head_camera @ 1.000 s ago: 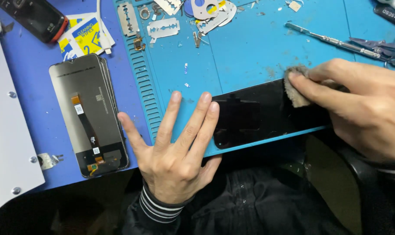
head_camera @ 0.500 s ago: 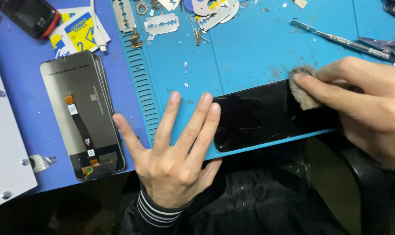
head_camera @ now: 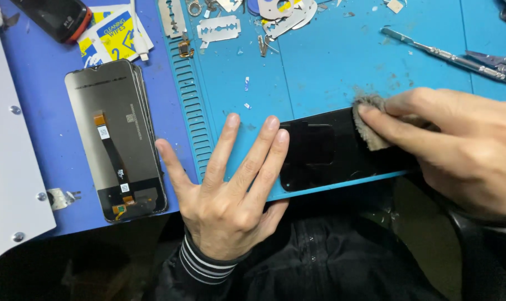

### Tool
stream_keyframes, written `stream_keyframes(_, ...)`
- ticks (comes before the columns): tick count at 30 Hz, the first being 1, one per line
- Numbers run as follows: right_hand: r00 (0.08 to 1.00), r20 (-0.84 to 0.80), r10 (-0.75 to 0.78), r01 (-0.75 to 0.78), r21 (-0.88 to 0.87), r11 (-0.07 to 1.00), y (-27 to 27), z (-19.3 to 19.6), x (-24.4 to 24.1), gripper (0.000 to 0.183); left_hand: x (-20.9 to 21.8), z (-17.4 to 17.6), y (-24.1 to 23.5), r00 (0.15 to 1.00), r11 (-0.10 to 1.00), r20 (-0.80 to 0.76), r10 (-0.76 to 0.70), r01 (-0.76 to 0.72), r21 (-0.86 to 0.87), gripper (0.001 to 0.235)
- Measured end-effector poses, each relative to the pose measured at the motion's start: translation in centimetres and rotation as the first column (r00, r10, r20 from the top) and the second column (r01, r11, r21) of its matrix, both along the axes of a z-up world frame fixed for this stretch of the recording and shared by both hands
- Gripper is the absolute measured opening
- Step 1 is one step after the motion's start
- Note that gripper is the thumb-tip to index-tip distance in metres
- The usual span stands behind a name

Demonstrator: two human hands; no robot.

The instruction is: The person sprays a cloth with liquid and wipes the back of a black smartphone repeatedly. They fold the cloth and continue wiping the same device on a blue workbench with tools and a spare screen nearby.

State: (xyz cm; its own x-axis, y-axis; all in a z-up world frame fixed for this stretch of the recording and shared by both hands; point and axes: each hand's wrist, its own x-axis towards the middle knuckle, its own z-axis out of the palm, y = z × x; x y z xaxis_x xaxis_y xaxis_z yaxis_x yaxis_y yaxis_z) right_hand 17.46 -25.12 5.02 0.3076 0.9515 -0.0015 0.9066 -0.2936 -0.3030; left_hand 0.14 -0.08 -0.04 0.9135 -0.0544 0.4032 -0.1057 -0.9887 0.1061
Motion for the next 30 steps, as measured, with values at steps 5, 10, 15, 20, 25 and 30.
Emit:
stream_keyframes(5, 0.987, -0.071, -0.143, 0.145, 0.035, 0.989, -0.2, -1.1, -1.1, 0.055, -0.2, 0.0, 0.3, 1.000, 1.000, -0.001, -0.003, 0.003, -0.013, 0.054)
stream_keyframes(10, 0.997, -0.072, 0.008, -0.012, -0.053, 0.999, -0.6, 0.0, -0.8, 0.062, -0.2, 0.0, 0.5, 0.999, 0.999, -0.040, -0.035, 0.035, -0.022, 0.065)
stream_keyframes(15, 1.000, -0.014, -0.006, 0.007, 0.067, 0.998, 2.3, -0.3, -1.0, 0.050, -0.1, 0.0, 0.3, 1.000, 1.000, -0.006, -0.025, 0.025, -0.015, 0.057)
stream_keyframes(20, 0.987, -0.099, -0.124, 0.125, -0.001, 0.992, 0.8, -1.3, -0.8, 0.048, -0.4, 0.0, 0.8, 0.999, 1.000, -0.024, -0.025, 0.024, -0.008, 0.065)
stream_keyframes(25, 0.987, -0.150, 0.056, -0.062, -0.037, 0.997, 1.5, 0.1, 0.1, 0.058, -0.1, -0.1, 0.6, 1.000, 1.000, -0.005, -0.018, 0.018, -0.016, 0.057)
stream_keyframes(30, 0.998, 0.057, -0.004, 0.001, 0.061, 0.998, 4.6, -0.5, -1.6, 0.050, -0.3, 0.4, 0.4, 1.000, 1.000, -0.024, -0.015, 0.014, -0.026, 0.061)
